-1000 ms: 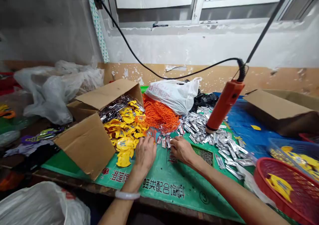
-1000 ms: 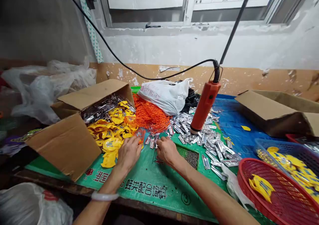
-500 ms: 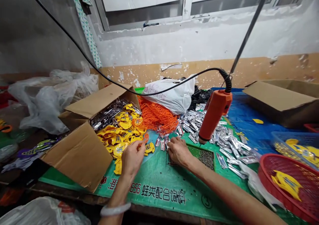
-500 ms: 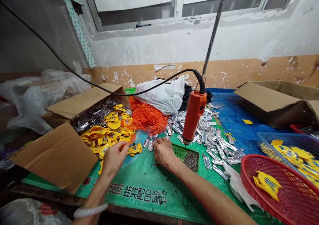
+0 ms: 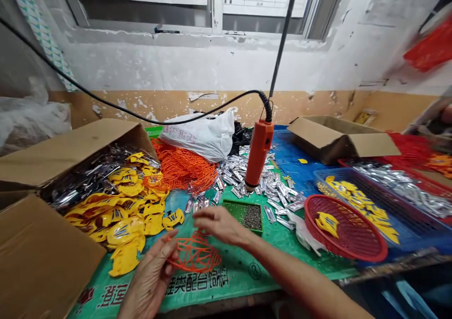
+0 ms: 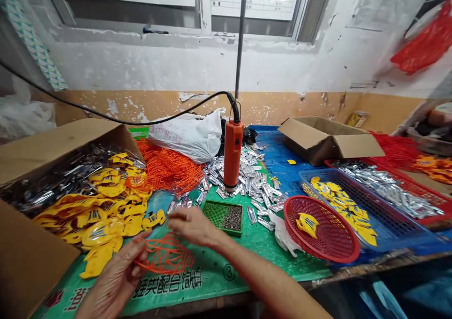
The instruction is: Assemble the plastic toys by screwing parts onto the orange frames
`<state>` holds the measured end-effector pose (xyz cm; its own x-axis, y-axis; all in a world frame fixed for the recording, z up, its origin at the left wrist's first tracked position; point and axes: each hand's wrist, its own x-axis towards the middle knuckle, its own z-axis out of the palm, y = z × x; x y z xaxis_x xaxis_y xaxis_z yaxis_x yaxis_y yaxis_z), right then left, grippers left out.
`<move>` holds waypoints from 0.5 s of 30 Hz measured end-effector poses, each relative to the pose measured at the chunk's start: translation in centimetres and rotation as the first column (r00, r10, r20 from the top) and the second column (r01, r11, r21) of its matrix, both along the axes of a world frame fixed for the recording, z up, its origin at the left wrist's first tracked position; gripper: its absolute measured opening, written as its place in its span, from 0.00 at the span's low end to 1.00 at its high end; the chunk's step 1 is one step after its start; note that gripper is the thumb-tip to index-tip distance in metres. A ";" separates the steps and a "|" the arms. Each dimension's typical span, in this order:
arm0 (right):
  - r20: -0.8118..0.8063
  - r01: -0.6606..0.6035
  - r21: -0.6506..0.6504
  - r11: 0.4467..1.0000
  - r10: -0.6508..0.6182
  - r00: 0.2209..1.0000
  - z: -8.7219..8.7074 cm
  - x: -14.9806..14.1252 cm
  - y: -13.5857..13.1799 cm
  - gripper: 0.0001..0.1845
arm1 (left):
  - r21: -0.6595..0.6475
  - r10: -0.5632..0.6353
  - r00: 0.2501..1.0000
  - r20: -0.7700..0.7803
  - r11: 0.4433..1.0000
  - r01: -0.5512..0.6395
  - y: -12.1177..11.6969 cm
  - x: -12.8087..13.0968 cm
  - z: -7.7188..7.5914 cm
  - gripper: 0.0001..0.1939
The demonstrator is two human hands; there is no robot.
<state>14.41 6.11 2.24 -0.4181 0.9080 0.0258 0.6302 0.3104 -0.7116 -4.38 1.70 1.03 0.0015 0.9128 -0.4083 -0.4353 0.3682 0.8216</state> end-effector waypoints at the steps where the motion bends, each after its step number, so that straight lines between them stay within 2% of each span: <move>1: 0.035 0.065 0.012 0.998 -0.065 0.997 0.0 0.7 1.3 0.17 | -0.019 -0.002 0.999 0.051 1.000 0.003 -0.1 0.3 0.0 0.23; 4: 0.203 0.218 0.033 0.975 -0.220 0.954 -0.3 2.4 5.7 0.18 | -0.086 0.005 0.986 0.167 0.996 0.009 -0.6 0.9 -0.1 0.15; 7: 0.351 0.278 0.071 0.958 -0.285 0.892 -0.9 2.8 8.5 0.17 | -0.146 0.044 0.972 0.230 0.989 -0.010 -0.9 0.9 -0.1 0.07; 12: 0.497 0.215 0.120 0.969 -0.246 0.832 -2.0 1.4 9.0 0.17 | -0.184 0.155 0.956 0.251 0.977 -0.110 -0.9 0.7 -0.4 0.02; 15: 0.534 0.187 0.137 0.973 -0.231 0.813 -2.4 0.8 8.7 0.18 | -0.187 0.167 0.938 0.304 0.976 -0.113 -0.8 0.7 -0.5 0.02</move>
<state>15.24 14.78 -0.11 -0.1847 0.9797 -0.0775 0.9628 0.1645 -0.2145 -3.68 0.89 0.52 0.0321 0.8333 -0.5519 -0.7191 0.4028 0.5663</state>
